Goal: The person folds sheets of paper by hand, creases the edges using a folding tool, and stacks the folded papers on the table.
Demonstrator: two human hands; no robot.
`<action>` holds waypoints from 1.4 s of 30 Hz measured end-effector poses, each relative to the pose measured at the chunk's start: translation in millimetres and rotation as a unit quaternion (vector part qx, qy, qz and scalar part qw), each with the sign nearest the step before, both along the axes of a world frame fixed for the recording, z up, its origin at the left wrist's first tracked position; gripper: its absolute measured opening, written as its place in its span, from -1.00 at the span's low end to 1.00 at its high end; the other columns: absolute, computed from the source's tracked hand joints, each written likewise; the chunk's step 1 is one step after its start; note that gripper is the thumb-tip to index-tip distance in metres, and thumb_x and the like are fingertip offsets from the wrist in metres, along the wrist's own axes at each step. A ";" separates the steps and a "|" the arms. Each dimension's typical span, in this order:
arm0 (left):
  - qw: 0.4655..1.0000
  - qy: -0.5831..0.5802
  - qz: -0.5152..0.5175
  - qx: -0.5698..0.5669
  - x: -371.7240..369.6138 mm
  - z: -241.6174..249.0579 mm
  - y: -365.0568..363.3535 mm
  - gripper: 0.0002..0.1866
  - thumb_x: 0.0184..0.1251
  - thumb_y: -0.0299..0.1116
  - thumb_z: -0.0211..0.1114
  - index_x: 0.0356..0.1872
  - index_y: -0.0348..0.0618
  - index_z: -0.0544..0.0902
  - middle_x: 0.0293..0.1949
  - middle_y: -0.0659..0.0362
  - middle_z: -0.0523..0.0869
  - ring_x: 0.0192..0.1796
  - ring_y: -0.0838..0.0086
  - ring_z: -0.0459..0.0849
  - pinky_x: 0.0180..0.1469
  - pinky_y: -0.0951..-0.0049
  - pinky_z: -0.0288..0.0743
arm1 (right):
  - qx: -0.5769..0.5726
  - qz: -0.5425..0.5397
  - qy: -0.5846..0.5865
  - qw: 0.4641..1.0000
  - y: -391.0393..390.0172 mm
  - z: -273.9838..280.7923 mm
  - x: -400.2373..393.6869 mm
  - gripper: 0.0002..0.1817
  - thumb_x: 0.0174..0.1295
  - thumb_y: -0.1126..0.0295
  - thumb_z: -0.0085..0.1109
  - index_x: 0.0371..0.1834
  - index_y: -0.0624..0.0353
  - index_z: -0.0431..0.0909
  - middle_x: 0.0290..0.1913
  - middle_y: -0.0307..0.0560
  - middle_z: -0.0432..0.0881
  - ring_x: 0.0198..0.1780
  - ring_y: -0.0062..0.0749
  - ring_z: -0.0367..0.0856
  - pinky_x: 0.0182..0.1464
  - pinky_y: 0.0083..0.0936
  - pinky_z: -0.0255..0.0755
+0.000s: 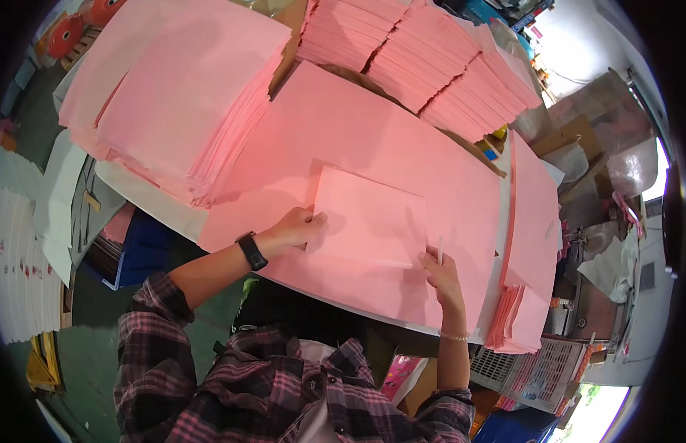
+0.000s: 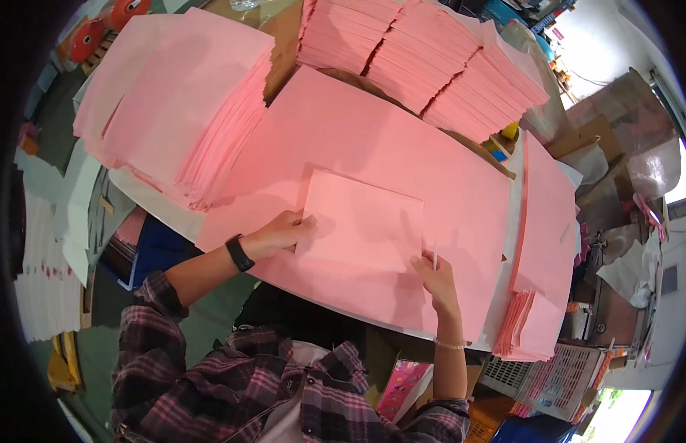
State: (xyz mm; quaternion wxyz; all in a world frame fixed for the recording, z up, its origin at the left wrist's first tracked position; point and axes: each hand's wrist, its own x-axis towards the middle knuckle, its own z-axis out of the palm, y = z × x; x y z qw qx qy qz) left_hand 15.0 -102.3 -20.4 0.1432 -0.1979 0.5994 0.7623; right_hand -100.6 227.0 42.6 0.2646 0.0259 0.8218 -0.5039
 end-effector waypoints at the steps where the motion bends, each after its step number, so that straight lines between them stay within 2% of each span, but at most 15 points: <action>1: 1.000 -0.001 0.003 0.002 -1.0 -0.7 -0.3 -0.50 0.56 -0.09 0.06 -0.61 -0.19 0.51 -0.68 0.31 0.45 -0.64 0.64 0.41 -0.57 0.50 0.27 | 0.002 0.003 -0.001 1.000 -3.0 -0.9 0.6 -0.61 0.24 0.30 0.33 0.02 0.36 0.57 -0.27 -0.28 0.65 -0.34 -0.71 0.49 -0.36 -0.71 0.32; 5: 0.998 -0.039 -0.017 -0.036 -5.2 4.7 -4.6 -0.61 0.53 -0.09 0.12 -0.39 -0.24 0.52 -0.55 0.30 0.51 -0.48 0.67 0.51 -0.41 0.56 0.50 | -0.001 -0.003 0.040 0.999 -9.1 -8.5 0.8 -0.66 0.15 0.41 0.40 -0.07 0.39 0.61 -0.29 -0.25 0.67 -0.37 -0.67 0.53 -0.30 -0.70 0.39; 8: 0.977 0.047 -0.058 -0.200 -8.2 20.1 -12.8 -0.64 0.46 -0.13 0.20 -0.40 -0.24 0.51 -0.50 0.28 0.55 -0.45 0.63 0.59 -0.41 0.53 0.53 | 0.010 -0.013 0.083 0.996 -9.9 -23.0 -4.1 -0.72 0.12 0.40 0.41 -0.15 0.30 0.63 -0.50 -0.41 0.52 -0.60 -0.83 0.27 -0.62 -0.78 0.03; 9: 0.977 0.047 -0.058 -0.199 -7.6 24.2 -14.2 -0.64 0.46 -0.13 0.20 -0.40 -0.24 0.51 -0.50 0.28 0.55 -0.45 0.63 0.59 -0.41 0.53 0.53 | 0.011 -0.014 0.083 0.996 -10.0 -21.5 -4.2 -0.72 0.12 0.40 0.41 -0.15 0.30 0.63 -0.50 -0.41 0.52 -0.60 -0.83 0.27 -0.62 -0.78 0.03; 12: 0.952 0.088 -0.026 -0.292 -5.6 33.4 -17.6 -0.68 0.22 -0.20 0.36 -0.41 -0.29 0.53 -0.64 0.07 0.60 -0.57 0.24 0.66 -0.41 0.32 0.56 | 0.028 -0.010 0.055 0.998 -10.2 -15.3 -6.0 -0.76 0.12 0.40 0.42 -0.20 0.27 0.64 -0.53 -0.42 0.52 -0.64 -0.82 0.26 -0.64 -0.78 0.02; 13: 0.952 0.088 -0.026 -0.292 -5.7 34.8 -16.6 -0.68 0.22 -0.20 0.36 -0.41 -0.29 0.53 -0.64 0.07 0.60 -0.57 0.24 0.66 -0.41 0.32 0.56 | 0.029 -0.011 0.055 0.998 -10.3 -15.2 -6.2 -0.76 0.12 0.40 0.42 -0.20 0.27 0.64 -0.53 -0.42 0.52 -0.64 -0.82 0.26 -0.64 -0.78 0.02; 16: 0.814 0.104 -0.064 -0.568 -8.3 39.7 -12.1 -0.58 0.16 -0.19 0.41 -0.12 -0.30 0.51 -0.26 -0.04 0.71 -0.31 0.18 0.72 -0.35 0.32 0.60 | 0.041 -0.018 0.049 0.998 -10.8 -15.6 -7.4 -0.80 0.13 0.38 0.41 -0.25 0.23 0.64 -0.55 -0.43 0.51 -0.66 -0.82 0.25 -0.65 -0.77 0.01; 17: 0.814 0.105 -0.065 -0.568 -8.7 41.5 -12.0 -0.58 0.16 -0.19 0.41 -0.12 -0.30 0.51 -0.26 -0.04 0.71 -0.31 0.18 0.72 -0.35 0.32 0.60 | 0.041 -0.019 0.049 0.998 -10.0 -15.5 -8.2 -0.80 0.13 0.38 0.41 -0.25 0.23 0.64 -0.55 -0.43 0.51 -0.66 -0.82 0.25 -0.65 -0.77 0.01; 20: 0.778 0.146 -0.090 -0.604 -8.6 48.6 -11.9 -0.38 0.15 -0.13 0.41 0.16 -0.25 0.43 0.20 -0.09 0.52 0.06 0.15 0.62 -0.07 0.25 0.59 | 0.036 -0.018 0.023 0.999 -7.0 -15.1 -9.5 -0.76 0.09 0.42 0.45 -0.26 0.33 0.62 -0.44 -0.30 0.61 -0.43 -0.69 0.48 -0.36 -0.70 0.35; 21: 0.778 0.147 -0.091 -0.604 -9.3 45.7 -13.4 -0.38 0.15 -0.13 0.41 0.16 -0.25 0.43 0.20 -0.09 0.52 0.06 0.15 0.62 -0.07 0.25 0.59 | 0.036 -0.020 0.023 0.999 -6.5 -15.1 -9.5 -0.76 0.09 0.42 0.45 -0.26 0.33 0.62 -0.44 -0.30 0.61 -0.43 -0.69 0.48 -0.36 -0.70 0.35; 24: 0.667 0.277 -0.134 -0.679 -12.1 32.3 -23.8 -0.31 0.23 -0.07 0.33 0.31 -0.22 0.38 0.42 -0.03 0.29 0.34 0.12 0.38 0.25 0.16 0.41 | 0.041 -0.020 0.017 0.999 -8.9 -12.2 -9.2 -0.78 0.11 0.43 0.43 -0.28 0.31 0.62 -0.47 -0.31 0.59 -0.45 -0.69 0.46 -0.38 -0.71 0.33; 28: 0.657 0.279 -0.139 -0.686 -13.3 20.4 -26.3 -0.25 0.29 -0.04 0.27 0.43 -0.19 0.28 0.46 0.03 0.27 0.45 0.11 0.24 0.43 0.15 0.17 | 0.053 0.000 0.016 0.998 -9.7 -7.4 -8.2 -0.81 0.12 0.44 0.42 -0.30 0.30 0.62 -0.49 -0.32 0.58 -0.45 -0.70 0.45 -0.39 -0.71 0.31; 29: 0.657 0.280 -0.141 -0.686 -13.6 19.6 -26.3 -0.25 0.29 -0.04 0.27 0.43 -0.19 0.28 0.46 0.03 0.27 0.45 0.11 0.24 0.43 0.15 0.17 | 0.053 -0.001 0.016 0.998 -8.6 -9.3 -8.1 -0.81 0.12 0.44 0.42 -0.30 0.30 0.62 -0.49 -0.32 0.58 -0.45 -0.70 0.45 -0.39 -0.71 0.31; 32: 0.645 0.267 -0.151 -0.700 -13.6 17.1 -26.8 -0.26 0.33 0.00 0.22 0.43 -0.18 0.28 0.49 0.03 0.22 0.48 0.10 0.21 0.44 0.17 0.18 | 0.050 0.012 0.039 0.998 -5.5 -18.5 -10.0 -0.83 0.17 0.37 0.39 -0.30 0.22 0.64 -0.55 -0.44 0.49 -0.63 -0.82 0.24 -0.64 -0.75 0.01; 42: 0.661 0.274 -0.135 -0.685 -11.1 14.1 -27.3 -0.22 0.26 0.00 0.28 0.45 -0.10 0.26 0.49 0.05 0.22 0.49 0.15 0.21 0.43 0.18 0.16 | 0.043 0.004 0.027 0.999 -6.5 -15.0 -8.9 -0.80 0.17 0.35 0.39 -0.27 0.24 0.63 -0.56 -0.44 0.49 -0.62 -0.81 0.26 -0.63 -0.75 0.02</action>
